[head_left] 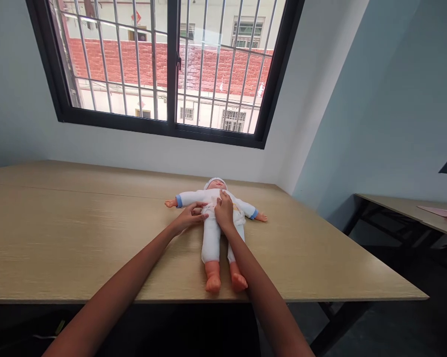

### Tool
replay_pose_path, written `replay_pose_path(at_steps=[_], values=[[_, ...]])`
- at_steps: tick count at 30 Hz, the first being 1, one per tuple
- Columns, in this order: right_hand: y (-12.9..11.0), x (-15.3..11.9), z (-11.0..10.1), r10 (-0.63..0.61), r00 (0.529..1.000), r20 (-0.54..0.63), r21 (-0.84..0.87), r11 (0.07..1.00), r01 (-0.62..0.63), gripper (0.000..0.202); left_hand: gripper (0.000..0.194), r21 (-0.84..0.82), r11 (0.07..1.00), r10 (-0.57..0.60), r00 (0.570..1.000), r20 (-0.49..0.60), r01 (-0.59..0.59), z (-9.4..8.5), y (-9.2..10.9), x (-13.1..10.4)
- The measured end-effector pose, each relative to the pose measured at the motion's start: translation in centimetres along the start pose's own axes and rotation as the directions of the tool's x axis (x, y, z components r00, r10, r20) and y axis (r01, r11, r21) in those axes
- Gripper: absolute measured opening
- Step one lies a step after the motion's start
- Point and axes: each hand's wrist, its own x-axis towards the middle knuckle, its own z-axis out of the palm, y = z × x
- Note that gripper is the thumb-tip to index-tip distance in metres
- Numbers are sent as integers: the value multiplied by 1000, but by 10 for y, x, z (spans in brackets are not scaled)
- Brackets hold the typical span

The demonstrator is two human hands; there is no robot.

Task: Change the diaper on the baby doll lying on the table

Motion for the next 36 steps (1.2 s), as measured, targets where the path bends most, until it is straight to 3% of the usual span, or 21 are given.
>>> replay_pose_path(at_steps=[7,11,15,17,21,25,28,32,36], values=[[5,0,-4,18,995,-100,140,990,-4,55,52,-59,998,10,1000,-1,-10,0,-1,1],[-6,-1,-13,-46,987,-153,244,966,83,44,47,-192,981,-32,999,-39,24,-6,-8,7],[-13,-3,-19,-2,981,-192,303,951,61,32,31,-345,937,-111,985,-133,59,-16,-13,13],[-14,-4,-20,37,982,-188,329,944,28,28,20,-405,911,-186,952,-242,75,-23,-16,14],[-13,-6,-19,125,982,-141,403,913,-58,26,11,-509,853,-355,838,-414,110,-39,-21,16],[-15,-6,-18,143,983,-118,427,901,-79,27,19,-567,815,-430,777,-459,116,-49,-22,18],[-12,-1,-21,112,977,-182,379,925,-36,27,20,-580,809,-442,745,-500,91,-52,-21,18],[18,13,-40,157,916,-368,269,961,-57,30,16,-513,858,-372,718,-588,24,-60,-21,18],[81,16,-72,291,844,-451,50,952,-302,41,20,-452,892,-321,705,-633,0,-70,-20,17]])
